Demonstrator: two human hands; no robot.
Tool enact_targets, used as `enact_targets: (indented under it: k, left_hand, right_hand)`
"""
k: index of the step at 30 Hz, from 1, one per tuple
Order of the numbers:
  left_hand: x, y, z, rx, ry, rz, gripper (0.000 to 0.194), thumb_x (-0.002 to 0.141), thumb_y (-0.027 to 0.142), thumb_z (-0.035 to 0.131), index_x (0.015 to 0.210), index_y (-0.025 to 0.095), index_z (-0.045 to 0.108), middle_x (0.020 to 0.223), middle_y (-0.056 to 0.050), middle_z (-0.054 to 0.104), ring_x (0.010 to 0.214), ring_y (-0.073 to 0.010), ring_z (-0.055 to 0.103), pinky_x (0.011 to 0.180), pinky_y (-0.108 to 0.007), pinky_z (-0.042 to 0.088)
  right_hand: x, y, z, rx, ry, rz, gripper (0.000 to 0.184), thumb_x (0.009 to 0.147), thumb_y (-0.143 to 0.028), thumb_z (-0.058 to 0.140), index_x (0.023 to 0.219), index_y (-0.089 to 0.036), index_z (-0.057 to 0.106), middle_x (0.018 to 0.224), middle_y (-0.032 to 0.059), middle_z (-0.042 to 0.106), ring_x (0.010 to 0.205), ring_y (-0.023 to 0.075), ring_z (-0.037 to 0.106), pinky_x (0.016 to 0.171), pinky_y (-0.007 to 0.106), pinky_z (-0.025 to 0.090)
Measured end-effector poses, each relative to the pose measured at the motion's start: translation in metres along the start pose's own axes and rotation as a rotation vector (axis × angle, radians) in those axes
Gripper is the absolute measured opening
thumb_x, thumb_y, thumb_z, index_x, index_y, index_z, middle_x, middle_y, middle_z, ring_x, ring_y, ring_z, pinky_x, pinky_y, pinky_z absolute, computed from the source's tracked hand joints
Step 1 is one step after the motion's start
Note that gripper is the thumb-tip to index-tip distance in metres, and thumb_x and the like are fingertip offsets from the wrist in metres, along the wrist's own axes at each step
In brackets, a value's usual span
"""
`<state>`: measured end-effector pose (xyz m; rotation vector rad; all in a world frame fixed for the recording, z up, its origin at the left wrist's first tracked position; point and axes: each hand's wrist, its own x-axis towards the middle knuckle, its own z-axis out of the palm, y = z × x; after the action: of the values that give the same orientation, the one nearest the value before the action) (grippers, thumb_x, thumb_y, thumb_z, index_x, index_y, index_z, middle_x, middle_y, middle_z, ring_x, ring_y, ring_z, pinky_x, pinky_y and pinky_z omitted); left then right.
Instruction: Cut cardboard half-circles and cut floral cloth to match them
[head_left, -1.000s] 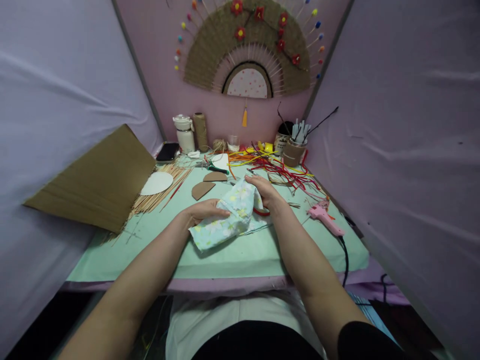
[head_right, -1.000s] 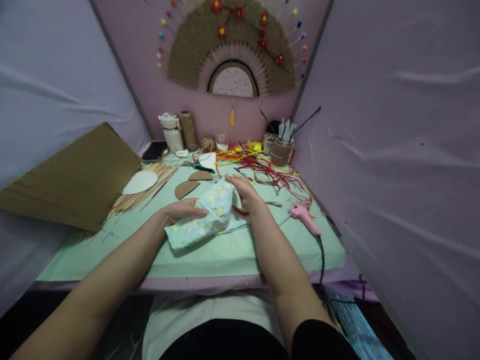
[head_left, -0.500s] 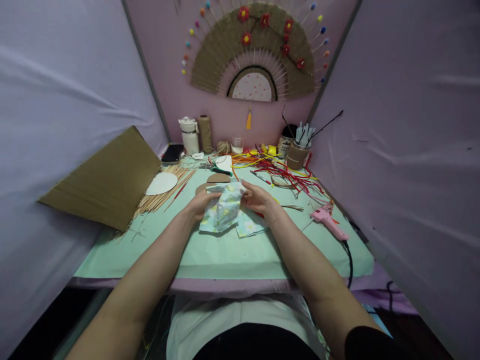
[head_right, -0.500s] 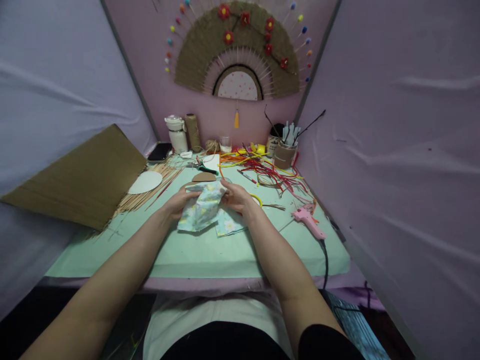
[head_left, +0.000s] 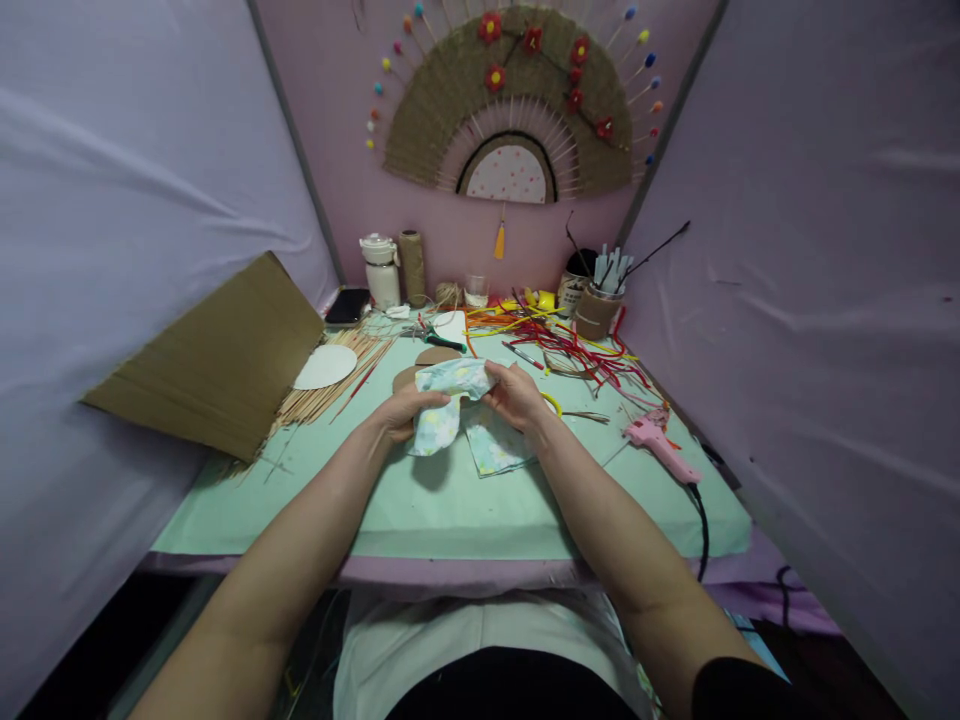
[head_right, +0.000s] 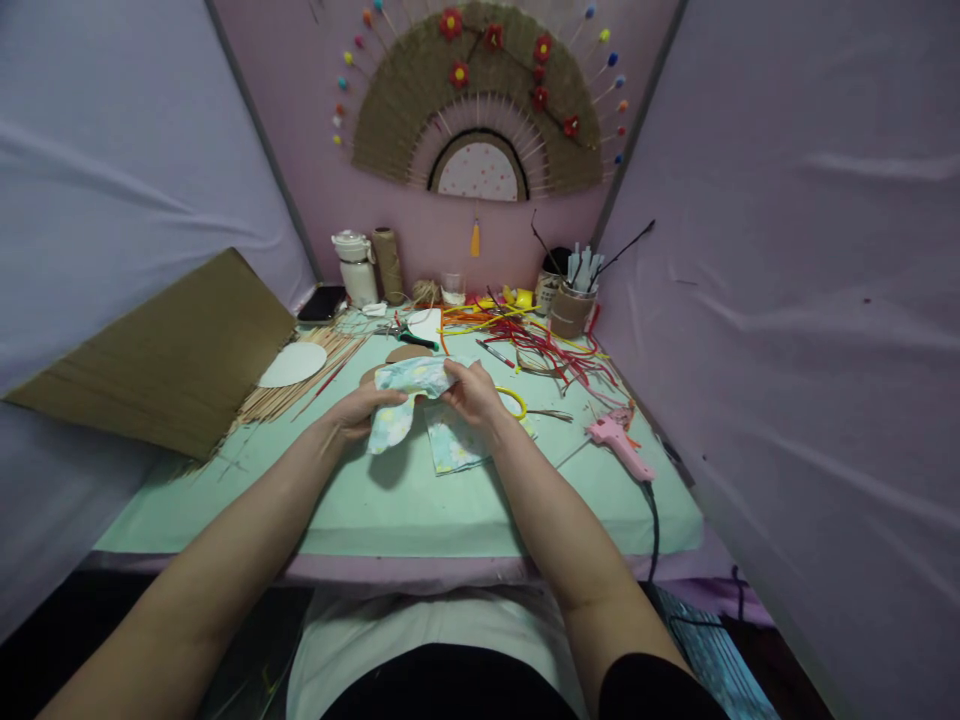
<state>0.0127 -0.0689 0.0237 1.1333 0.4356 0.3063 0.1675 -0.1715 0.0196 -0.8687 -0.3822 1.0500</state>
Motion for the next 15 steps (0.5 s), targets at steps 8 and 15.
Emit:
enact_targets:
  k: [8, 15]
  left_hand:
    - [0.0054, -0.0039, 0.0018, 0.115, 0.064, -0.015, 0.024, 0.052, 0.001, 0.059, 0.072, 0.014, 0.062, 0.052, 0.003, 0.056, 0.041, -0.0071, 0.043, 0.040, -0.020, 0.031]
    - [0.0041, -0.0051, 0.0064, 0.022, 0.061, -0.096, 0.031, 0.065, 0.024, 0.079, 0.089, 0.015, 0.063, 0.062, 0.002, 0.062, 0.045, -0.0075, 0.050, 0.040, -0.017, 0.036]
  right_hand:
    - [0.0005, -0.0049, -0.0029, -0.107, 0.057, -0.044, 0.018, 0.078, -0.018, 0.067, 0.077, -0.021, 0.049, 0.066, -0.0022, 0.066, 0.055, 0.0127, 0.062, 0.049, 0.023, 0.055]
    - [-0.0033, -0.0076, -0.0024, -0.269, 0.044, -0.023, 0.012, 0.081, -0.020, 0.063, 0.080, -0.019, 0.051, 0.072, -0.0013, 0.067, 0.064, 0.0132, 0.064, 0.060, 0.024, 0.055]
